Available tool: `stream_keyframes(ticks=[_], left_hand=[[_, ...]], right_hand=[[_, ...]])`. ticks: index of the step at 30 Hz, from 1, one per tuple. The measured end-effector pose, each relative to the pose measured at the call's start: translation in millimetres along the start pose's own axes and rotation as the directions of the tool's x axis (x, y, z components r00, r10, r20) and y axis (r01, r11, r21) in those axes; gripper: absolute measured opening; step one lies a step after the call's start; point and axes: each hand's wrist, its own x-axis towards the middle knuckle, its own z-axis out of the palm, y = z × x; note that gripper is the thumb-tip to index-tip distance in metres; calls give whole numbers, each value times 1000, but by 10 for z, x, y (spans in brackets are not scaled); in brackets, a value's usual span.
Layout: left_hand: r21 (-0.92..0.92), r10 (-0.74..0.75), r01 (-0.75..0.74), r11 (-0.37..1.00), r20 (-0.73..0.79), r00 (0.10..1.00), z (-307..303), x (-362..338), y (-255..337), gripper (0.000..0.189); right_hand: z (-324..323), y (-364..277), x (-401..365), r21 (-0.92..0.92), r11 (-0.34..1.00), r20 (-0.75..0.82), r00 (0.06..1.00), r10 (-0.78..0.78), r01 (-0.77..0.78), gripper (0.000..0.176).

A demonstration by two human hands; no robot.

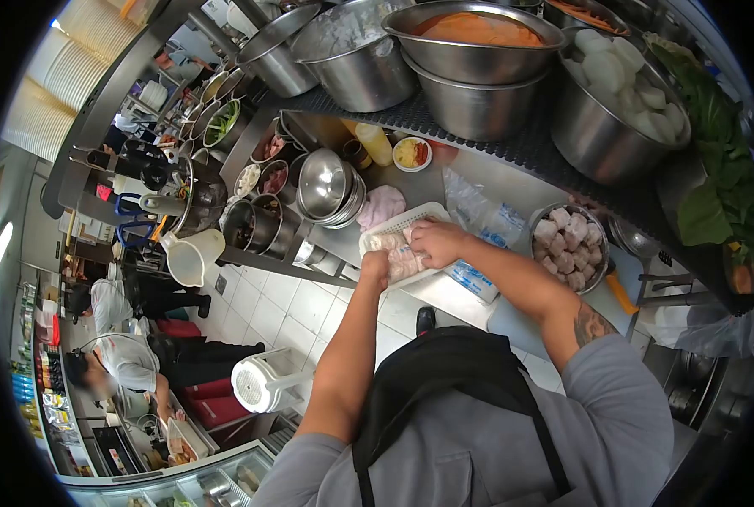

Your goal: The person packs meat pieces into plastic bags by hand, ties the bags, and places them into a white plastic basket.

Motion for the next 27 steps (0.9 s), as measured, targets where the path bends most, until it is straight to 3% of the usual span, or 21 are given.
stream_keyframes(ticks=[3, 6, 9, 12, 15, 18, 21, 22, 25, 27], left_hand=[[-84, 118, -110, 990, 94, 989, -108, -41, -3, 37], [-318, 86, -11, 948, 222, 971, -192, 17, -21, 36], [-272, 49, 18, 962, 235, 971, -135, 27, 3, 34], [40, 53, -57, 998, 106, 993, -50, 14, 21, 32], [114, -19, 11, 993, 70, 997, -46, 352, -132, 30], [328, -53, 65, 943, -44, 998, 54, -83, 230, 28], [-54, 106, -105, 993, 12, 994, -94, 70, 48, 21], [-96, 119, -111, 989, 80, 990, -169, 59, 90, 24], [-288, 49, 21, 957, 233, 971, -176, -178, 278, 30], [-311, 26, 69, 948, 292, 956, -180, -132, 228, 36]], right_hand=[[22, 30, -21, 8, 1000, -31, 1000, 3, -2, 32], [32, 31, -11, 7, 1000, -6, 1000, 11, -11, 33], [5, 22, 25, -5, 1000, 4, 1000, 12, -12, 33], [11, -2, 3, -6, 1000, -1, 1000, 16, -16, 32], [-22, -25, 7, 3, 1000, 22, 999, 28, -28, 32], [-46, -7, 10, 27, 999, 17, 999, 29, -29, 33], [5, 3, -21, 56, 998, -5, 999, 33, -33, 33], [-1, 7, -14, 61, 997, -1, 999, 37, -37, 32], [-16, 19, 11, 50, 998, -5, 999, 47, -47, 30], [-3, 41, 50, 43, 998, 8, 998, 54, -55, 28]])
